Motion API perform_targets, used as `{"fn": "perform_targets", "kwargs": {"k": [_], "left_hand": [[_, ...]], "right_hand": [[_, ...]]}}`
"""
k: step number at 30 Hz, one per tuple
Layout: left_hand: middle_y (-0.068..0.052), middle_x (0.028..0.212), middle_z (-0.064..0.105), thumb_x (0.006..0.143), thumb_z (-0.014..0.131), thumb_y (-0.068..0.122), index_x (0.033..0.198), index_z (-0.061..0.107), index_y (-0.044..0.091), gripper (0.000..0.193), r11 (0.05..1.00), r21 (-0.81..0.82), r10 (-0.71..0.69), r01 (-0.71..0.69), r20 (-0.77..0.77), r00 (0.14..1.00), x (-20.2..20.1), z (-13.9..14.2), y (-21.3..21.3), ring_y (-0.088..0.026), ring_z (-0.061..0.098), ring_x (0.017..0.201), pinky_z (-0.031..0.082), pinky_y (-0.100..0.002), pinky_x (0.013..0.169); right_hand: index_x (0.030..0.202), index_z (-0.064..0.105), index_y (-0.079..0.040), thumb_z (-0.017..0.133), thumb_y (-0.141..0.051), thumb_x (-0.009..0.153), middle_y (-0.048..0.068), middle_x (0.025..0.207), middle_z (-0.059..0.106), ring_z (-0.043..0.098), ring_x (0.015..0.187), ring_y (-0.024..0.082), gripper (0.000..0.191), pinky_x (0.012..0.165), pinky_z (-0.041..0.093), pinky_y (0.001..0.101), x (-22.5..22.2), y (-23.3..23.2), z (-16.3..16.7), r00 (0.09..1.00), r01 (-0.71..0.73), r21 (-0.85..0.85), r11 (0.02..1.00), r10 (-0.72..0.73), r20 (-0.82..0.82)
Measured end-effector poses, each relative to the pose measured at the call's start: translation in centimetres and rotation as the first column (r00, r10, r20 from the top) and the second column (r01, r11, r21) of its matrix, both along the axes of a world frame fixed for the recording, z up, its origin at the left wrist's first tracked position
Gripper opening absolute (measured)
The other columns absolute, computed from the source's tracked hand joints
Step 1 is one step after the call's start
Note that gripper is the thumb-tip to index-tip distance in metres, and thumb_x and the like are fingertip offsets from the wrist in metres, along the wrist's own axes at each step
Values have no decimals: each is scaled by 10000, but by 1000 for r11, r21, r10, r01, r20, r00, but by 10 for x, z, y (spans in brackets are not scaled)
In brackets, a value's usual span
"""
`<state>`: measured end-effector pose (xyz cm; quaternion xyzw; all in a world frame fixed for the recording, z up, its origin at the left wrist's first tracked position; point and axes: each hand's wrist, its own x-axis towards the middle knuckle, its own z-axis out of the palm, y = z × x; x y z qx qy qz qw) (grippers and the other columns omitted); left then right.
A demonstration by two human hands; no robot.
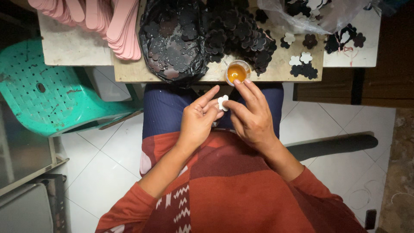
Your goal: The person repeatedly picks small black and white flower-shaped craft pieces from a table, applies a small amount of adhesive from a cup, and presses the pieces together. The assembled pieces are placed back on the table among other similar items.
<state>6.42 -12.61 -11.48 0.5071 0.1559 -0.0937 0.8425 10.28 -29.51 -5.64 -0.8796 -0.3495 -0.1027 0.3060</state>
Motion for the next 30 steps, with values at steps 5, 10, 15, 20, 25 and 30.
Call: {"fn": "perform_targets", "kwargs": {"k": [5, 10, 15, 20, 25, 30], "left_hand": [[-144, 1300, 683, 1018, 525, 1, 1535, 453, 40, 524, 1000, -4, 12, -12, -12, 1000, 0, -5, 1, -153, 677, 1117, 598, -289, 927], [-163, 1304, 680, 1000, 547, 6, 1541, 440, 35, 552, 1000, -16, 22, -23, -46, 999, -1, -10, 5, -174, 690, 1118, 605, -303, 921], [-188, 1319, 674, 983, 543, -13, 1564, 394, 14, 600, 992, -124, -23, 15, -61, 998, -3, -13, 10, -190, 694, 1112, 603, -313, 913], [-177, 1310, 669, 971, 548, -7, 1577, 335, 14, 643, 959, -265, -125, 100, -79, 989, -12, -7, 15, -189, 698, 1088, 609, -311, 902], [-136, 1261, 688, 995, 568, 28, 1593, 341, 5, 640, 938, -305, -203, 168, -88, 975, -18, 3, 24, -153, 693, 1066, 597, -284, 891], [-121, 1200, 720, 997, 561, 51, 1585, 344, -23, 631, 926, -317, -243, 205, -85, 966, -21, 9, 34, -166, 717, 1015, 596, -267, 877]], "right_hand": [[1133, 721, -80, 682, 28, 831, 191, 1518, 508, 455, 1440, 427, 323, 1194, 411, 496, 0, 0, -3, 998, -44, 24, 999, 45, -51], [992, 707, -62, 571, 49, 798, 200, 1552, 527, 458, 1484, 365, 262, 1233, 374, 452, 4, -20, -6, 908, -15, 364, 931, 166, -385], [1183, 678, 15, 537, 75, 919, 167, 1448, 606, 579, 1369, 253, 306, 1189, 466, 378, 0, -26, -17, 716, 253, 687, 681, 346, -606], [1428, 558, 20, 687, 118, 919, 126, 1239, 701, 667, 1172, 173, 534, 1073, 500, 306, -13, -16, -22, 803, 205, 473, 857, 129, -582], [1447, 547, 13, 713, 114, 904, 97, 1187, 692, 661, 1130, 149, 577, 1038, 518, 295, -20, -8, -22, 774, 244, 530, 812, 166, -611], [1449, 555, 9, 718, 110, 909, 86, 1141, 694, 657, 1105, 142, 572, 1025, 521, 293, -25, -1, -23, 758, 260, 572, 778, 202, -620]]}}
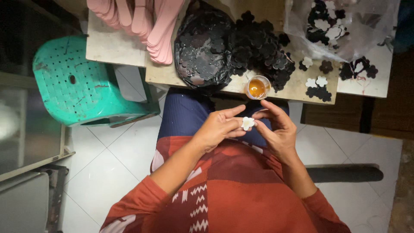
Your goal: The person repeatedly picks small black and white flower-shaped craft pieces from a table, applies a small amount of adhesive from a cup, and presses the pieces together. The assembled pieces are placed back on the table among other similar items.
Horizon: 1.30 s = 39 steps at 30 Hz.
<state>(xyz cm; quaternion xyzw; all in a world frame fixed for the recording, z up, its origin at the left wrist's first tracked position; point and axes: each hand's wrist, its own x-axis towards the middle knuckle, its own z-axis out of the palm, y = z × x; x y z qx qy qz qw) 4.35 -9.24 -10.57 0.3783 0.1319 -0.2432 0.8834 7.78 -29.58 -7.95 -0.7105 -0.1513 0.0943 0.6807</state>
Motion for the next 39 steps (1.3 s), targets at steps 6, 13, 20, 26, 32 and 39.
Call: {"fn": "perform_targets", "kwargs": {"k": [6, 13, 20, 26, 32, 39], "left_hand": [[-109, 1188, 738, 1009, 563, 96, 1537, 404, 11, 557, 994, 112, 4, -6, 13, 1000, 7, -9, 15, -136, 731, 961, 601, -254, 827], [-92, 1118, 799, 993, 679, 138, 1346, 697, 87, 357, 372, 865, 17, -338, 358, 934, 60, 0, 76, -207, 767, 941, 599, -317, 855], [-230, 1405, 513, 533, 934, 170, 1398, 559, 98, 945, -186, 942, -170, -279, 249, 953, 123, 34, 88, -481, 476, 1268, 424, -568, 942], [-204, 1220, 641, 768, 823, 145, 1197, 710, 97, 446, -100, 961, -217, -259, 233, 948, 143, 29, 102, -398, 619, 1118, 501, -459, 976], [-194, 1076, 735, 830, 779, 127, 1100, 753, 63, 279, 1, 857, -105, -515, 512, 853, 144, 36, 119, -381, 680, 1066, 528, -448, 969], [-293, 1291, 631, 647, 823, 216, 1338, 579, -40, 776, -406, 558, -170, -724, 732, 659, 115, 40, 129, -428, 616, 1143, 507, -439, 941]], "right_hand": [[1436, 551, 6, 724, 100, 898, 61, 1067, 681, 641, 1040, 124, 573, 973, 510, 270, 3, 8, 1, 1000, 8, -33, 999, -8, 9], [1422, 566, 8, 720, 102, 891, 51, 1046, 672, 632, 1019, 114, 561, 966, 510, 262, 12, 10, 6, 999, 40, -15, 999, -41, -25], [1391, 591, -2, 723, 97, 885, 44, 1038, 676, 635, 1010, 106, 532, 937, 518, 252, 13, 5, 4, 997, 69, -46, 997, -70, -32], [1369, 615, -6, 723, 92, 880, 33, 1026, 680, 638, 968, 94, 510, 880, 533, 246, 11, -2, 4, 985, 130, -82, 988, -139, -105], [1377, 606, -6, 711, 94, 899, 35, 1052, 676, 638, 993, 93, 500, 911, 539, 248, 10, 1, 6, 993, 97, -64, 993, -101, -55], [1376, 602, -1, 716, 102, 891, 42, 1043, 682, 650, 994, 101, 509, 913, 541, 256, 8, 9, 6, 996, 76, -86, 993, -80, -45]]}}
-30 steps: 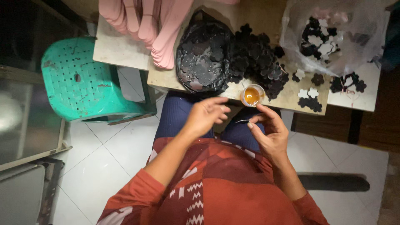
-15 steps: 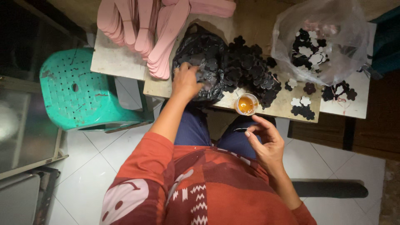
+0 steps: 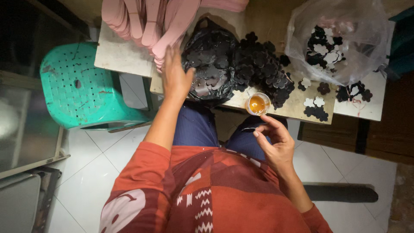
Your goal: The person repeatedly picks small black and white flower-shaped craft pieces from a table, applies a small amount of adhesive from a cup, and presses the pieces together. The assembled pieces are placed back on the table among other similar items.
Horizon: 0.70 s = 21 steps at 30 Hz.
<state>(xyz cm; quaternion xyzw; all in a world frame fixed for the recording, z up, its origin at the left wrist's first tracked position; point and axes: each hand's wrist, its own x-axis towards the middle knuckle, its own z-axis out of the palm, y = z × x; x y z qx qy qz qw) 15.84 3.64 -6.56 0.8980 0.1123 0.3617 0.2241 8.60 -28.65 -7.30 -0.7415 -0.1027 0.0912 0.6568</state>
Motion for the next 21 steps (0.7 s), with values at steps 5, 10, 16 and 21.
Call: {"fn": "perform_targets", "kwargs": {"k": [5, 10, 16, 21], "left_hand": [[-156, 1127, 705, 875, 784, 90, 1252, 702, 79, 386, 961, -275, -102, 18, -294, 950, -7, -3, -8, -368, 667, 1047, 527, -468, 893], [-136, 976, 713, 790, 827, 196, 943, 746, 72, 213, 960, -220, -256, 176, -425, 868, -2, -8, -31, -349, 674, 957, 535, -471, 833], [-125, 945, 722, 825, 792, 152, 885, 753, 77, 104, 955, -239, -242, 179, -269, 932, 5, -18, -37, -341, 697, 882, 550, -447, 775], [-39, 882, 701, 993, 677, 208, 1049, 661, 43, 175, 371, -929, -365, -1, -146, 920, 15, -19, -26, -163, 686, 758, 531, -281, 630]], "right_hand": [[1375, 601, 1, 719, 107, 889, 43, 1041, 676, 645, 979, 101, 511, 896, 542, 255, 2, 3, -3, 1000, 1, 26, 1000, -1, -1], [1379, 596, 2, 711, 108, 893, 42, 1043, 676, 642, 985, 101, 510, 895, 537, 250, 1, 4, 1, 1000, 4, 22, 1000, -4, -8], [1374, 603, -1, 710, 102, 891, 35, 1027, 676, 638, 979, 98, 505, 874, 534, 249, 2, -1, 3, 999, 33, 4, 999, -33, -39], [1373, 603, -5, 714, 96, 890, 28, 1021, 674, 637, 976, 94, 506, 897, 533, 252, 5, -5, -2, 999, 36, -5, 999, -36, -34]]}}
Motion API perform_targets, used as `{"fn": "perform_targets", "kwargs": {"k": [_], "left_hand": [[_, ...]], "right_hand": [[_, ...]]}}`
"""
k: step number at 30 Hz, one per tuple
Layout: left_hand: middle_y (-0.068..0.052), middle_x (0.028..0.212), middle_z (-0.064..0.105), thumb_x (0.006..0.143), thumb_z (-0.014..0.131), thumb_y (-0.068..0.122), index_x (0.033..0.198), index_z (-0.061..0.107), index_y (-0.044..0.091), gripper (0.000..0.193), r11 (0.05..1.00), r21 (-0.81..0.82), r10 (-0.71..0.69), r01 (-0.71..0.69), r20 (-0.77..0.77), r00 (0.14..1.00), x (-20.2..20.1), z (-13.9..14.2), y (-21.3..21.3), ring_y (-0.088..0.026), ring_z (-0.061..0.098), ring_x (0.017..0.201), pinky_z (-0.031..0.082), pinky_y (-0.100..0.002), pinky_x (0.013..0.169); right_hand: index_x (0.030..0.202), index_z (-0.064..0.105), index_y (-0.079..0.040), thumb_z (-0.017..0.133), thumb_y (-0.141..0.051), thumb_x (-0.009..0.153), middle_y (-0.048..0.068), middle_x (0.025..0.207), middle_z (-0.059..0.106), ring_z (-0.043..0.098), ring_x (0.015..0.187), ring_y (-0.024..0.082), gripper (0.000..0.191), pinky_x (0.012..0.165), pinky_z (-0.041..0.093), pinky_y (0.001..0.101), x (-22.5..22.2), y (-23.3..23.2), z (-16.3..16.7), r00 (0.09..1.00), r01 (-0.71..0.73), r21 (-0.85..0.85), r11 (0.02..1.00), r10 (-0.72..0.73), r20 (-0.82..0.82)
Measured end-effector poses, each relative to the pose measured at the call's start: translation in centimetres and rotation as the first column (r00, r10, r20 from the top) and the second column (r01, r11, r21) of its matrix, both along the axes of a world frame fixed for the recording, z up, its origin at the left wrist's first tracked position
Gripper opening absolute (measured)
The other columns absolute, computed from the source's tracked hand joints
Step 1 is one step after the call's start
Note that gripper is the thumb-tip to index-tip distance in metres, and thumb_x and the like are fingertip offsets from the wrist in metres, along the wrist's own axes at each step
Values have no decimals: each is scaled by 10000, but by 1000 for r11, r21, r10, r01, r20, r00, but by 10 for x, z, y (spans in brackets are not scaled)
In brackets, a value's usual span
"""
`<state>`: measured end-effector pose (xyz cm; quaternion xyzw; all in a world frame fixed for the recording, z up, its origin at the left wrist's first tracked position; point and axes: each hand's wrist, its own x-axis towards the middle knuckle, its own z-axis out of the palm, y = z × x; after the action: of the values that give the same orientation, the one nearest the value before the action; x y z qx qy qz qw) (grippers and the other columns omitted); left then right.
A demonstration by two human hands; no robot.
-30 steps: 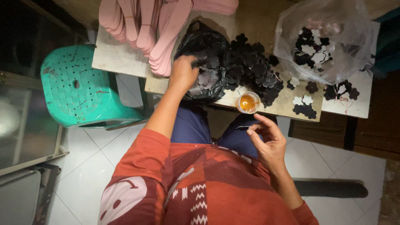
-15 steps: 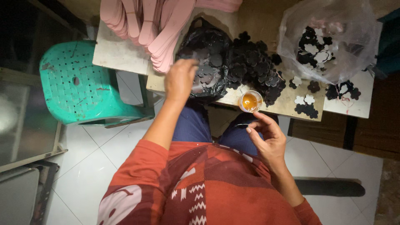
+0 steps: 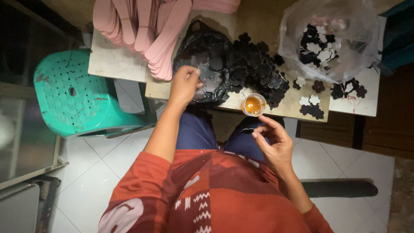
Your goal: The person repeatedly picks small black and white flower-shaped craft pieces from a table, applies a small amount of adhesive from a cup, and presses the pieces together. The assembled pieces are placed back on the table among other similar items.
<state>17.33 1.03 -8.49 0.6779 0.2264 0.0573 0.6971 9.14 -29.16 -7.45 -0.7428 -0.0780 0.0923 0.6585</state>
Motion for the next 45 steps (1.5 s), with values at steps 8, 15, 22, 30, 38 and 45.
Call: {"fn": "perform_targets", "kwargs": {"k": [8, 15, 22, 30, 38, 45], "left_hand": [[-77, 1010, 678, 1000, 634, 145, 1076, 588, -3, 173, 905, -425, 22, -1, 45, 999, -19, 0, 0, -197, 764, 963, 641, -269, 818], [-51, 1013, 682, 995, 628, 137, 1122, 592, 22, 175, 878, -470, -87, 85, 19, 996, -50, -12, -47, -191, 748, 989, 606, -263, 808], [-76, 910, 725, 1076, 633, 104, 1046, 744, -74, 212, 920, -128, -366, 372, 64, 928, -123, -22, -82, -123, 626, 853, 531, -264, 732], [-67, 1032, 747, 977, 638, 126, 1206, 682, -29, 280, 829, -511, -282, 226, -34, 959, -139, -6, -65, -152, 757, 882, 614, -258, 759], [-90, 1050, 759, 999, 632, 123, 1225, 704, -39, 288, 853, -276, -458, 444, 13, 889, -151, 10, -67, -155, 748, 923, 604, -247, 781], [-63, 1034, 745, 958, 684, 113, 1212, 686, -17, 285, 858, -432, -277, 276, 63, 959, -159, 15, -71, -103, 730, 905, 584, -218, 766]], "right_hand": [[1382, 598, -15, 711, 90, 900, 24, 1036, 673, 640, 982, 91, 506, 917, 536, 250, 7, 12, 1, 998, -56, 63, 996, 53, 47], [1415, 576, -24, 711, 36, 964, 31, 1081, 680, 646, 990, 90, 475, 913, 529, 231, 21, 49, 28, 958, 182, -33, 983, -170, 230], [1482, 533, -42, 689, 53, 965, 39, 1112, 663, 646, 995, 92, 549, 943, 528, 251, 31, 96, 27, 855, 8, -140, 990, 66, 515], [1524, 487, -43, 668, 45, 1021, 17, 1059, 646, 590, 911, 77, 541, 819, 521, 231, 41, 99, 25, 925, 175, 47, 983, -181, 333], [1560, 460, -45, 588, 108, 996, 23, 1045, 652, 614, 917, 88, 598, 834, 538, 236, 27, 92, 22, 901, 87, -54, 995, -55, 430], [1586, 392, -38, 658, 67, 1027, 23, 1036, 641, 618, 908, 78, 627, 837, 532, 220, 9, 56, 25, 955, 123, 207, 971, -173, 242]]}}
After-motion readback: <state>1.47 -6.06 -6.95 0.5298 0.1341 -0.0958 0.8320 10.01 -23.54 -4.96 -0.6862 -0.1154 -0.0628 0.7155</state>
